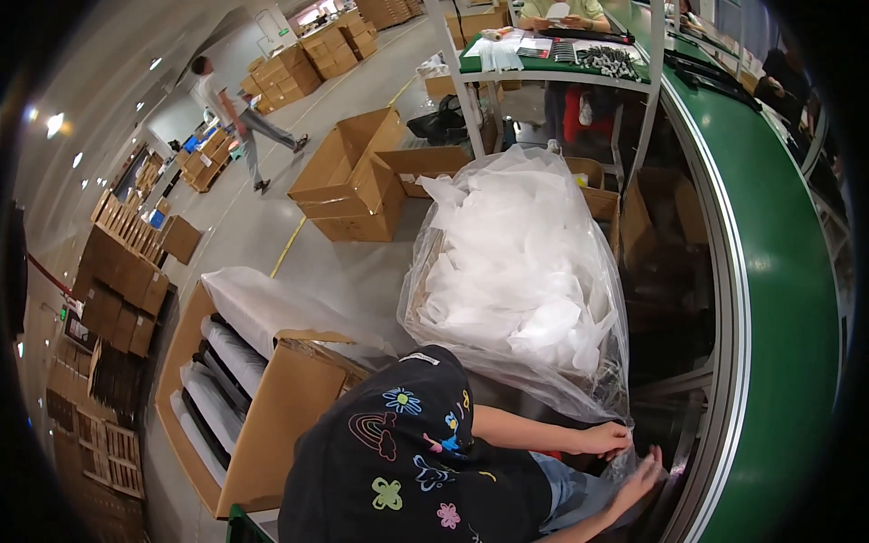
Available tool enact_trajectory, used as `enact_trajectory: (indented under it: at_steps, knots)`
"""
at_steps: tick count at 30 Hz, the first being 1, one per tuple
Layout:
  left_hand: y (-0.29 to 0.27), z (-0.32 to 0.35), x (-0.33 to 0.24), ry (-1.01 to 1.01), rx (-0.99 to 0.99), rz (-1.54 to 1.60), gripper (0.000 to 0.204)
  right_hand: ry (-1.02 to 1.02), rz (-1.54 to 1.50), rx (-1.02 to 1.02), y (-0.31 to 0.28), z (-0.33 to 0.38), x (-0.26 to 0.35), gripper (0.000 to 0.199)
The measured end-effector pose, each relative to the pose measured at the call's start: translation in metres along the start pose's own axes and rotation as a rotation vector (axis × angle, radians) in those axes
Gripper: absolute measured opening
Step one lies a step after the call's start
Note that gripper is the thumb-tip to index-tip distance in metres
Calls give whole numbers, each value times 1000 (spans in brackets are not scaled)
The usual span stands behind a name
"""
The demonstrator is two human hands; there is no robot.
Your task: Assembling circuit boards into plastic housing components using an electric screwdriver.
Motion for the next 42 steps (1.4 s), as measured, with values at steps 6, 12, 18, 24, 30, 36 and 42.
enact_trajectory:
  at_steps: [6,12,18,24,30,36,42]
  knots:
    - [3,8,4,54,33,-203,15,205,-518,238,29,-34,31,44]
    - [10,17,23,94,124,-250,7,148,-29,498,44,-31,27,20]
    - [13,32,27,-50,329,-435,16,157,-108,317,42,-14,20,14]
    - [-18,44,-7,172,261,-537,17,182,-186,121,-10,4,-27,16]
    - [-30,53,-90,605,-11,-769,29,236,-222,37,-40,40,-15,19]
    - [-32,22,-76,613,101,-1213,55,311,-135,-142,-84,77,-22,21]
    - [-41,14,-37,589,34,-1368,8,276,-117,-276,-116,120,-24,13]
Point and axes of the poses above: each hand's wrist, its own z-axis away from the middle knuckle, its own y-axis out of the palm, x = y × z, the point moved 1 cm from there along -z, towards the middle knuckle, and after that the axes turned 7 degrees about x, right-handed, at the moved point
